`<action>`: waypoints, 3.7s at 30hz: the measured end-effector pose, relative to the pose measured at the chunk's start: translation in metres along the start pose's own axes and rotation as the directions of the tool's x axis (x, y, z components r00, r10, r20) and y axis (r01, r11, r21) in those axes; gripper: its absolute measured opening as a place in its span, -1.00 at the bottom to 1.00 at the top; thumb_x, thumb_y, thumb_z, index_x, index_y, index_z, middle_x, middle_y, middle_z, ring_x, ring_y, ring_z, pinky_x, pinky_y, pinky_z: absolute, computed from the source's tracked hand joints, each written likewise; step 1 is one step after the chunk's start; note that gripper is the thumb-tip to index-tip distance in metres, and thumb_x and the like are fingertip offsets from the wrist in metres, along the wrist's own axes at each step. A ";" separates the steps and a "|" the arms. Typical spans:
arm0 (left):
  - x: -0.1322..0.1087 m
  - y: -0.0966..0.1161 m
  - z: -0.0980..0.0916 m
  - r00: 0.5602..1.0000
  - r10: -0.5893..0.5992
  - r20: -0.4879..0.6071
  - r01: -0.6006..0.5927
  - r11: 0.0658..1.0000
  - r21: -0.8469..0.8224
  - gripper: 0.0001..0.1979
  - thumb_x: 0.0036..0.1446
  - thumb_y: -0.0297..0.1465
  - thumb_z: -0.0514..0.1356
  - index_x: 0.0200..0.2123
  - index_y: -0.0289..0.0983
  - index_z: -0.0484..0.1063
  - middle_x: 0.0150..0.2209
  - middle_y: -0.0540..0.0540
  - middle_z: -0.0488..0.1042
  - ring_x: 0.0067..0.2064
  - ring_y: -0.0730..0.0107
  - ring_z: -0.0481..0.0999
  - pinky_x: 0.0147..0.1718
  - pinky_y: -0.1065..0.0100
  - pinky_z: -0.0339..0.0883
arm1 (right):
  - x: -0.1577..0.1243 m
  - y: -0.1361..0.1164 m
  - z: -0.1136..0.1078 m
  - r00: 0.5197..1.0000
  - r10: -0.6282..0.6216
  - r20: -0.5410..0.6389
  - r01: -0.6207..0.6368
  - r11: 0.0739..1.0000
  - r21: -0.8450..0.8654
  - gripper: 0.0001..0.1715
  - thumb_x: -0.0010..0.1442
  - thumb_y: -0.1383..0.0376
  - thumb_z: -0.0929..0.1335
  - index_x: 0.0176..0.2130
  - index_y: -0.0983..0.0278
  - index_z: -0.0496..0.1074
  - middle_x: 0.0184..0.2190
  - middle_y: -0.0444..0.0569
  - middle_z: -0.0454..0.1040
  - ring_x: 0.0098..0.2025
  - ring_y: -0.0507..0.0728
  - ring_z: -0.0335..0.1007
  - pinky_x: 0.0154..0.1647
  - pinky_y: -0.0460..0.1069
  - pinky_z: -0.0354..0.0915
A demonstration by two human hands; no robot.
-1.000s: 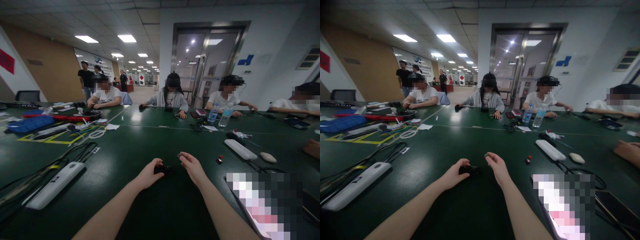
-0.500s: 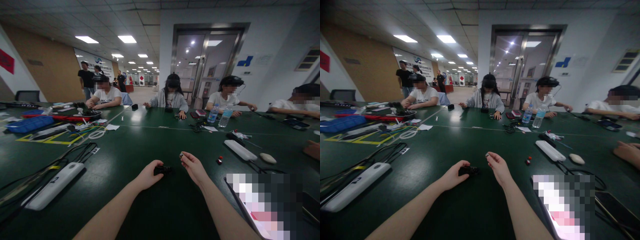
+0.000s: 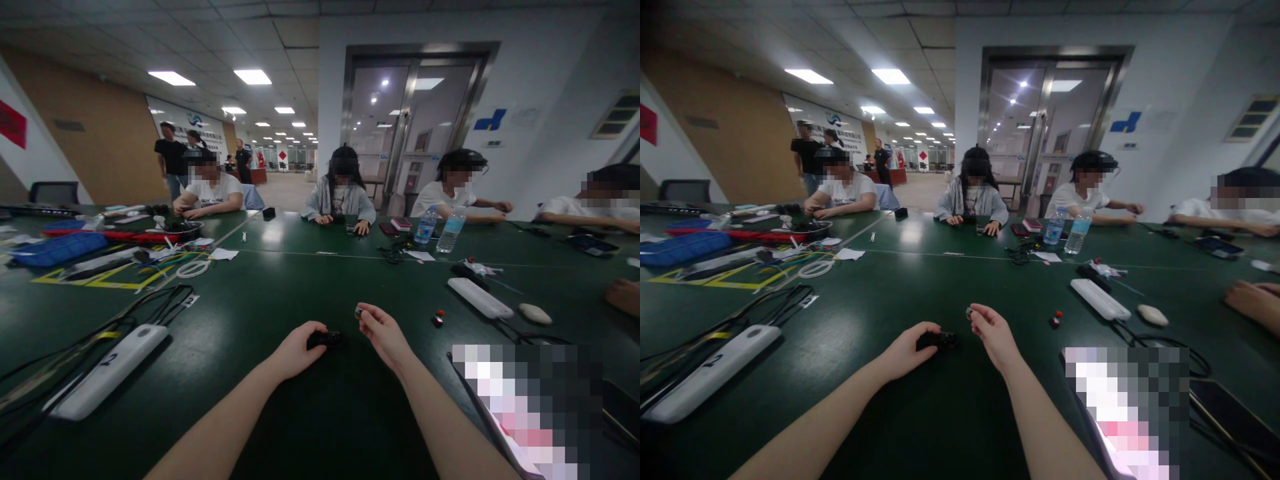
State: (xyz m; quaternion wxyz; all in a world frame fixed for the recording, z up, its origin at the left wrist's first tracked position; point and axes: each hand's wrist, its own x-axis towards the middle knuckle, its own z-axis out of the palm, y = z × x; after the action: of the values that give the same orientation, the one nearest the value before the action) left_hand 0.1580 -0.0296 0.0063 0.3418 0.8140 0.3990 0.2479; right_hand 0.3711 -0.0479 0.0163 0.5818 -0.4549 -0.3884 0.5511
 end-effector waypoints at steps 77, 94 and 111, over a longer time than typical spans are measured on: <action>-0.102 -0.100 -0.149 0.558 -0.475 -0.681 0.782 0.575 0.240 -0.75 0.12 -0.30 -0.09 -0.23 -0.30 0.25 -0.30 -0.26 0.47 -0.24 0.10 0.46 -0.31 0.25 0.20 | 0.010 0.012 -0.015 0.986 0.165 0.014 -0.156 0.956 -0.250 -0.58 -0.10 0.07 0.37 -0.25 0.25 0.43 -0.32 -0.02 0.48 -0.21 0.20 0.35 -0.23 0.07 0.32; -0.080 -0.115 -0.129 0.715 -0.395 -0.576 0.531 0.844 0.080 -0.81 0.15 -0.36 -0.16 -0.25 -0.25 0.17 -0.38 -0.03 0.47 -0.29 0.42 0.45 -0.25 0.39 0.23 | 0.011 0.014 -0.014 0.987 0.160 0.027 -0.148 0.953 -0.266 -0.61 -0.09 0.07 0.37 -0.27 0.24 0.44 -0.34 -0.04 0.48 -0.24 0.17 0.36 -0.24 0.04 0.32; -0.094 -0.095 -0.122 0.757 -0.399 -0.518 0.557 0.808 0.192 -0.83 0.11 -0.35 -0.05 -0.29 -0.23 0.28 -0.30 -0.07 0.43 -0.26 0.36 0.40 -0.26 0.39 0.20 | 0.015 0.016 -0.018 0.981 0.196 -0.003 -0.190 0.944 -0.269 -0.58 -0.11 0.08 0.38 -0.24 0.25 0.43 -0.32 -0.02 0.48 -0.21 0.20 0.36 -0.23 0.05 0.33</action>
State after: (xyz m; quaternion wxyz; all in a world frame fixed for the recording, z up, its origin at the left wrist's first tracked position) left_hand -0.0223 -0.0207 0.0010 0.1482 0.6470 0.7006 0.2620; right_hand 0.3846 -0.0350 -0.0051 0.4535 -0.5587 -0.4199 0.5531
